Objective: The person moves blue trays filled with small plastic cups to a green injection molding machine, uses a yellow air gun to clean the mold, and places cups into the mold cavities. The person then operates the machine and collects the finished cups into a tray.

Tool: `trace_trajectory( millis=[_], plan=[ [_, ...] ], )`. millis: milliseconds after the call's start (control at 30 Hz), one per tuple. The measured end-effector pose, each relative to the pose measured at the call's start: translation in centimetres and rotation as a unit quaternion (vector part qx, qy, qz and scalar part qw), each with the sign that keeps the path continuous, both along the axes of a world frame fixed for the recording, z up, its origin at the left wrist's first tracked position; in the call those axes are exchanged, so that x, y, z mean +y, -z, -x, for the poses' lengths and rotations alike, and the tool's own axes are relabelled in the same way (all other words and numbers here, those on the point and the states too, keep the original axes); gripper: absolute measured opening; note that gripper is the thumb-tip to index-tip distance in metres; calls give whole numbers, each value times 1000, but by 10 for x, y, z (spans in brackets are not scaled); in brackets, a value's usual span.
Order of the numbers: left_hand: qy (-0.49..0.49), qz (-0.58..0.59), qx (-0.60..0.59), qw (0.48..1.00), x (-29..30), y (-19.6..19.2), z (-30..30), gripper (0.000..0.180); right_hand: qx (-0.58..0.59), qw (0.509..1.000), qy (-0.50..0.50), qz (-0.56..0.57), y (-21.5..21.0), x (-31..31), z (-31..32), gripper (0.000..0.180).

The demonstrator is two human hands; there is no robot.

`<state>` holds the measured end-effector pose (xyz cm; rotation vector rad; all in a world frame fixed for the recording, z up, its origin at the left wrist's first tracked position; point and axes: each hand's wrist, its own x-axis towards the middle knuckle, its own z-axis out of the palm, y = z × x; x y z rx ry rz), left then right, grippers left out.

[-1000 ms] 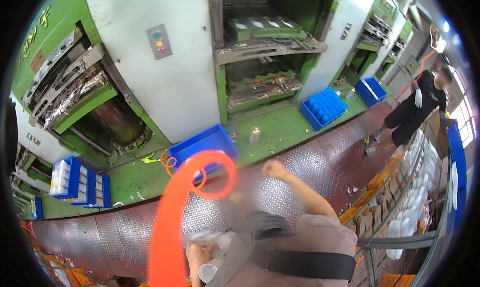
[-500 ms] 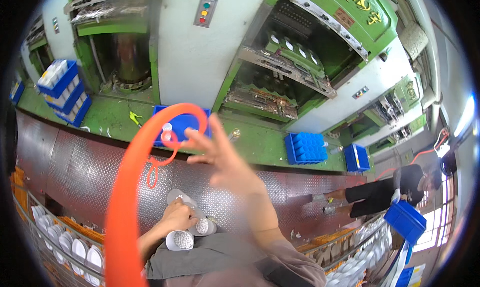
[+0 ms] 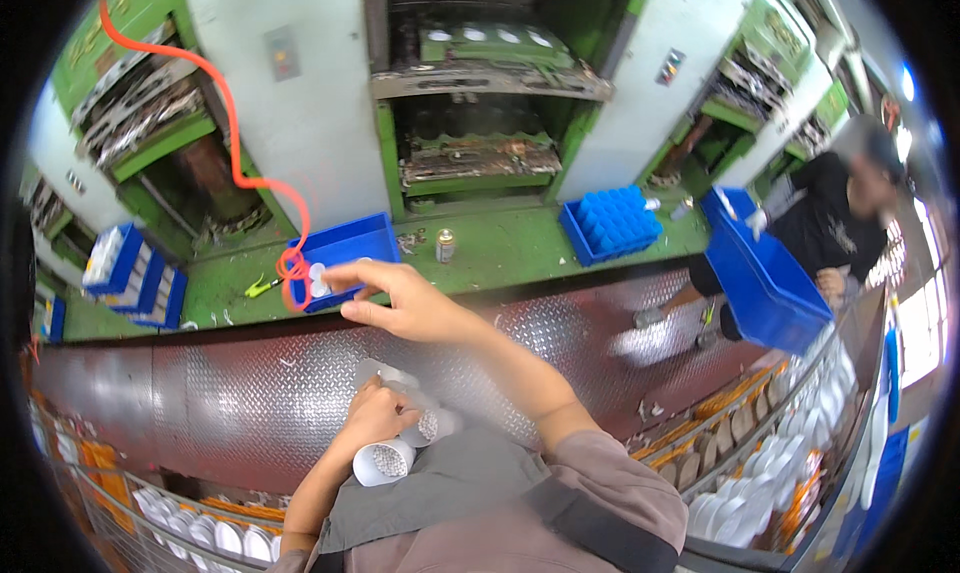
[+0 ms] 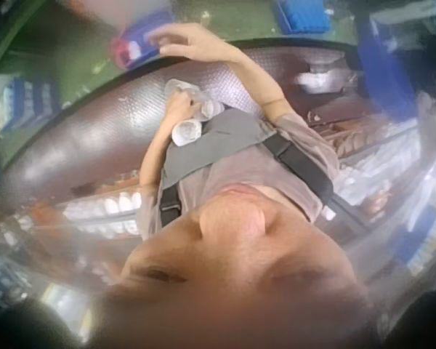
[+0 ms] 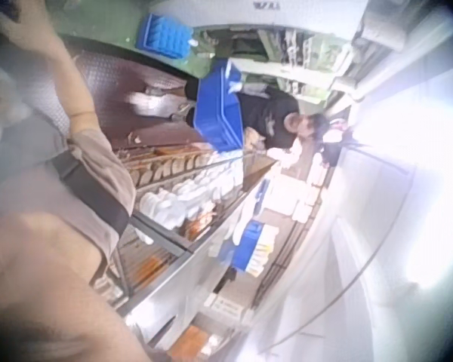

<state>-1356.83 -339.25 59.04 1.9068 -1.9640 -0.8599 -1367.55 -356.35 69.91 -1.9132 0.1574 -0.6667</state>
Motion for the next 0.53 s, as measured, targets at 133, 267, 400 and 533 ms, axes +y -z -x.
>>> trace_trajectory(
  millis=[133, 267, 400, 533],
  plan=[
    [52, -43, -14, 998, -34, -22, 41, 22, 41, 992, -9, -120, 35, 2, 76, 38],
    [124, -103, -25, 987, -66, -45, 88, 27, 102, 987, 61, -108, 65, 18, 155, 40],
    [120, -99, 46, 987, -87, -20, 105, 34, 73, 991, 65, -94, 80, 43, 200, 44],
    [270, -37, 66, 960, -116, 30, 98, 28, 86, 994, 72, -15, 92, 50, 208, 49]
  ],
)
